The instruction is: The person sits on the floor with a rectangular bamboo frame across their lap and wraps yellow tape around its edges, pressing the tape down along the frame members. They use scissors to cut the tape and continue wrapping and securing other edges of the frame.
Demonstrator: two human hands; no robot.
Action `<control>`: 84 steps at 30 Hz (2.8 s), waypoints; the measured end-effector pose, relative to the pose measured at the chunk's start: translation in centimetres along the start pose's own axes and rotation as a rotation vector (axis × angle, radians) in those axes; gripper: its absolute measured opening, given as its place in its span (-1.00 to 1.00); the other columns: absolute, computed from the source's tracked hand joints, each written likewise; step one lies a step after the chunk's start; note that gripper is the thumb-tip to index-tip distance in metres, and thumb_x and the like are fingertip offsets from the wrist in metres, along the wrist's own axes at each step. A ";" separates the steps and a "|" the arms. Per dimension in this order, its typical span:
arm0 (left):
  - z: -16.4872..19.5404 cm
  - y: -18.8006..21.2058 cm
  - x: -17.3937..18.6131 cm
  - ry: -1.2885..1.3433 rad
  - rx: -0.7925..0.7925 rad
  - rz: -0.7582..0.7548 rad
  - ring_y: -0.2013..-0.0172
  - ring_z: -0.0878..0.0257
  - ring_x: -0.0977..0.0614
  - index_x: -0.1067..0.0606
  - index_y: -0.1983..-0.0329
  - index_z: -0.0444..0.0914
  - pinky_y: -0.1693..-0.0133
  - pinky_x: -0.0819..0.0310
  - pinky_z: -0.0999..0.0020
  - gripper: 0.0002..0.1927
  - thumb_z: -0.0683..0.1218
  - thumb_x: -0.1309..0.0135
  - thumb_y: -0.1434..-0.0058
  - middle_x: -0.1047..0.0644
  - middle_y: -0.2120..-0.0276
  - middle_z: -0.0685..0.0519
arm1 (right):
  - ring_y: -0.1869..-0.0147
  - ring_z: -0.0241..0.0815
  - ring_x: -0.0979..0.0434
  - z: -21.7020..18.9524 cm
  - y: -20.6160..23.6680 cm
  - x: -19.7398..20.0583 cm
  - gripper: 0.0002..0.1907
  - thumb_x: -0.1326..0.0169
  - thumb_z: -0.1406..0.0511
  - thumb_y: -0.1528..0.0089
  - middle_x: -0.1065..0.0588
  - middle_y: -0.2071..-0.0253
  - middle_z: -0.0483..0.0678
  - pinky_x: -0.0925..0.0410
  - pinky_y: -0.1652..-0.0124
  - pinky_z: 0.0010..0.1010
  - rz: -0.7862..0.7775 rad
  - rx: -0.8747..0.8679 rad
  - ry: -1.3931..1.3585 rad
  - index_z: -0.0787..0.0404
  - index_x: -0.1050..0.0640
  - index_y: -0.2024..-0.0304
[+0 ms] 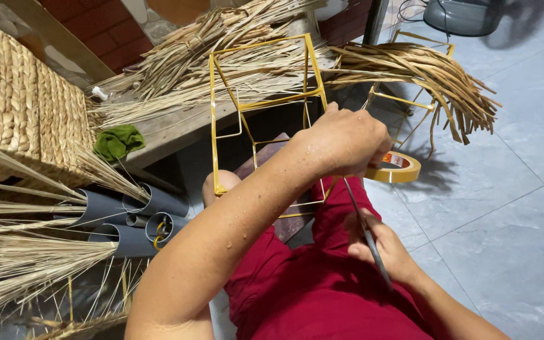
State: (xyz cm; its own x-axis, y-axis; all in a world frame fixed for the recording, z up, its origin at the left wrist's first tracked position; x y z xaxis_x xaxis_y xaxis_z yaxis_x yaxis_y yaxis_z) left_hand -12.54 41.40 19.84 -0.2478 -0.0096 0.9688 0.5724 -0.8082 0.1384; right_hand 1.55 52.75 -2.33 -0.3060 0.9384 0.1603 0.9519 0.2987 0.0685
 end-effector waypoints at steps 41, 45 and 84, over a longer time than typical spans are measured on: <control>-8.5 34.1 -14.8 1.305 0.510 1.505 0.16 0.31 -0.61 -0.47 -0.03 -0.36 0.02 -0.52 0.37 -0.72 -0.33 -0.18 -0.28 -0.58 0.15 0.05 | 0.27 -0.28 -0.49 -12.0 -7.4 -2.8 -0.71 -0.19 0.45 -0.37 -0.50 0.25 -0.03 -0.37 0.19 -0.54 0.552 0.730 0.215 0.26 -0.36 -0.05; -8.6 35.8 -19.9 1.349 0.571 1.558 0.14 0.30 -0.61 -0.48 -0.02 -0.34 0.03 -0.58 0.34 -0.74 -0.31 -0.16 -0.28 -0.56 0.14 0.03 | 0.13 -0.21 -0.68 -8.7 -8.4 -4.3 -0.58 -0.05 0.30 -0.45 -0.58 0.22 -0.06 -0.45 0.08 -0.43 0.403 0.734 -0.238 0.20 -0.23 -0.28; -13.8 33.8 -25.9 1.586 0.867 1.388 0.18 0.33 -0.56 -0.50 -0.04 -0.45 0.04 -0.45 0.42 -0.70 -0.31 -0.18 -0.24 -0.54 0.22 0.03 | 0.60 -0.47 -0.13 -9.3 -36.4 -2.0 -0.65 -0.03 0.38 -0.35 -0.22 0.57 -0.27 -0.10 0.56 -0.59 -0.061 -0.079 -0.623 0.16 -0.39 -0.19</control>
State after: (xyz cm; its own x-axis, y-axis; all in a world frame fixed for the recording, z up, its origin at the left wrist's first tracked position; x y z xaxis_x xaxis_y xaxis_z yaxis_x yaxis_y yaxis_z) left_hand 2.45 6.19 -3.36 0.5026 -0.8092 -0.3042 0.8643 0.4620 0.1990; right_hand -32.63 38.36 3.96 -0.2697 0.8522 -0.4484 0.9216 0.3634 0.1363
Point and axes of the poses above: each hand's wrist, its own y-axis away from the middle knuckle, its own x-axis out of the back of the hand, z = x × y, the point moved 4 cm from there along -y, towards the middle knuckle
